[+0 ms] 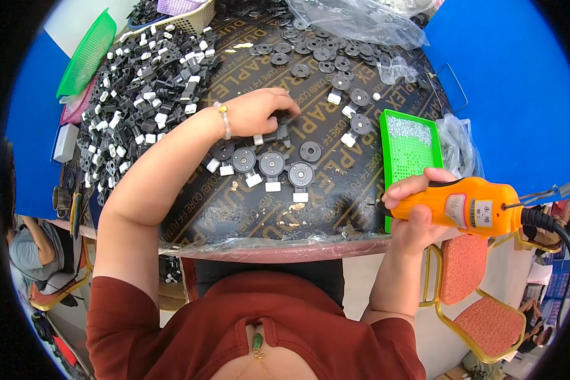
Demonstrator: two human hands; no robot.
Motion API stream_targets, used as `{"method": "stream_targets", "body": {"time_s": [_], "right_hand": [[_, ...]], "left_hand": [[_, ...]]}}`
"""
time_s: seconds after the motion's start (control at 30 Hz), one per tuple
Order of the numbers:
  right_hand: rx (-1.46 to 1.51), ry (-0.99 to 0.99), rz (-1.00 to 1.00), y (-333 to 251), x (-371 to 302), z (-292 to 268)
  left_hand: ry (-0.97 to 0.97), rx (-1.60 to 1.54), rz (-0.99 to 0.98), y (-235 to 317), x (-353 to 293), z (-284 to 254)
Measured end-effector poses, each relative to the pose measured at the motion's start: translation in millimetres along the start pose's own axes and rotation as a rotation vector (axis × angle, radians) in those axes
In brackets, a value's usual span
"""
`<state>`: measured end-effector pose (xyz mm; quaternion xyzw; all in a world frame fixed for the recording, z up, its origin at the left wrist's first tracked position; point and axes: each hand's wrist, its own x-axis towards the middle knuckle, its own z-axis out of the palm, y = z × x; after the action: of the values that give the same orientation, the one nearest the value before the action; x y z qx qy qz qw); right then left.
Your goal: Assemble small mechanical components using an electric screwdriver on a workbench.
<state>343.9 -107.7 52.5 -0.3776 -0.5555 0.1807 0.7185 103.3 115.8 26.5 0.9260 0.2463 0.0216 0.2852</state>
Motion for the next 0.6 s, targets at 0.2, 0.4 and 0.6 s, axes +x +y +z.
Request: {"method": "stream_targets", "body": {"time_s": [0.2,0.4,0.6], "right_hand": [[0.024,0.037,0.028,0.2,6.1,-7.1],[-0.207,0.155,-0.114,2.8,12.6,-10.8],[-0.145,0.532,-0.858,-20.0,15.7,1.3]], "left_hand": [[0.046,0.06,-0.041,5.1,-16.2,2.6],[-0.031,-0.08,-0.044,1.1,-25.9,-0.1],[0.14,0.059,-0.129,-0.8,-26.1,-1.6]]}}
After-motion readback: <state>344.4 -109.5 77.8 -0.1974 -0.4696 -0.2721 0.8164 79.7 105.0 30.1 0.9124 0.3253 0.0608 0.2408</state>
